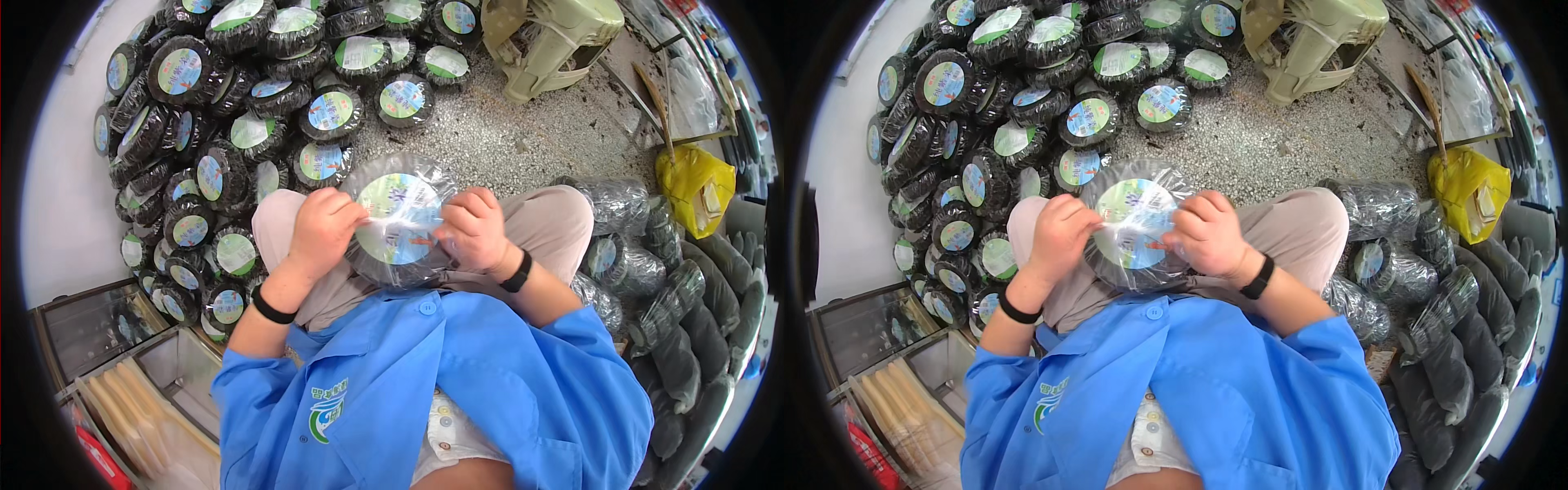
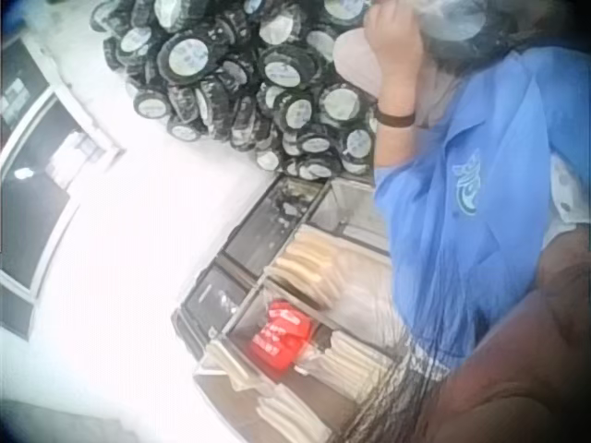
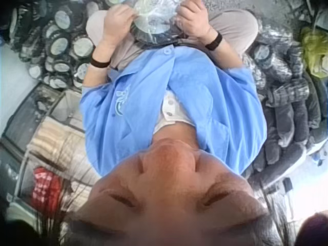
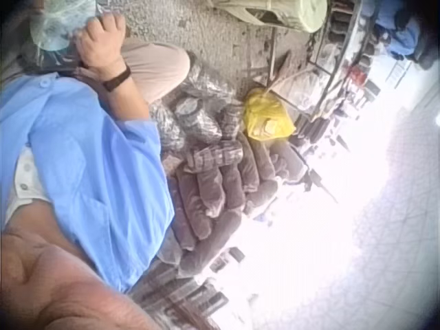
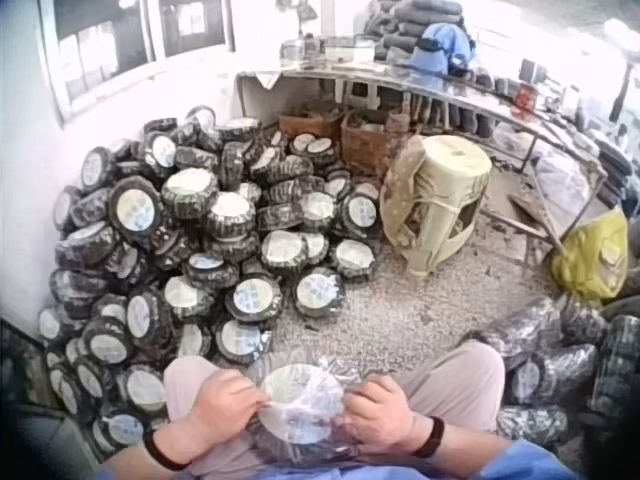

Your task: The recorder is sitting on the floor, placing round packaged items into clear plastic bags and sealing them.

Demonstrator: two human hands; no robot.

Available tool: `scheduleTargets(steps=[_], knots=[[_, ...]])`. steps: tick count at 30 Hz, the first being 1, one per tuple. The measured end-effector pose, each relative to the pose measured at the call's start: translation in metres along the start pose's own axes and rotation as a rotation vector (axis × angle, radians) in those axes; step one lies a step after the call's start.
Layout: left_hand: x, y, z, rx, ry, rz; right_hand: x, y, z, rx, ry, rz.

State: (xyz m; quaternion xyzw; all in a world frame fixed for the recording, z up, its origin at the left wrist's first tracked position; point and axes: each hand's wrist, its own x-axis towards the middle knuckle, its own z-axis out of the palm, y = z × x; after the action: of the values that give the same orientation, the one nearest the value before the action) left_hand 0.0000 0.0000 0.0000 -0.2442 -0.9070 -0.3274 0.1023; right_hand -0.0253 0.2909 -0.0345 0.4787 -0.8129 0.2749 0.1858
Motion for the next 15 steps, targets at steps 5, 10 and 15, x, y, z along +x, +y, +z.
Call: scheduleTargets(steps=[5,10,15], knots=[[-0.043,-0.014,-0.015,0.197,-0.286,-0.119,-0.013,0.012,-0.03,-0.111,-0.505,0.188],[0.008,0.041,-0.015,-1.102,-0.424,-0.875,0.044,-0.008,-0.037,1.308,-0.573,0.862],[0.027,0.048,-0.003,-0.062,-0.089,-0.049,0.025,-0.017,0.022,0.773,-0.342,0.294]])
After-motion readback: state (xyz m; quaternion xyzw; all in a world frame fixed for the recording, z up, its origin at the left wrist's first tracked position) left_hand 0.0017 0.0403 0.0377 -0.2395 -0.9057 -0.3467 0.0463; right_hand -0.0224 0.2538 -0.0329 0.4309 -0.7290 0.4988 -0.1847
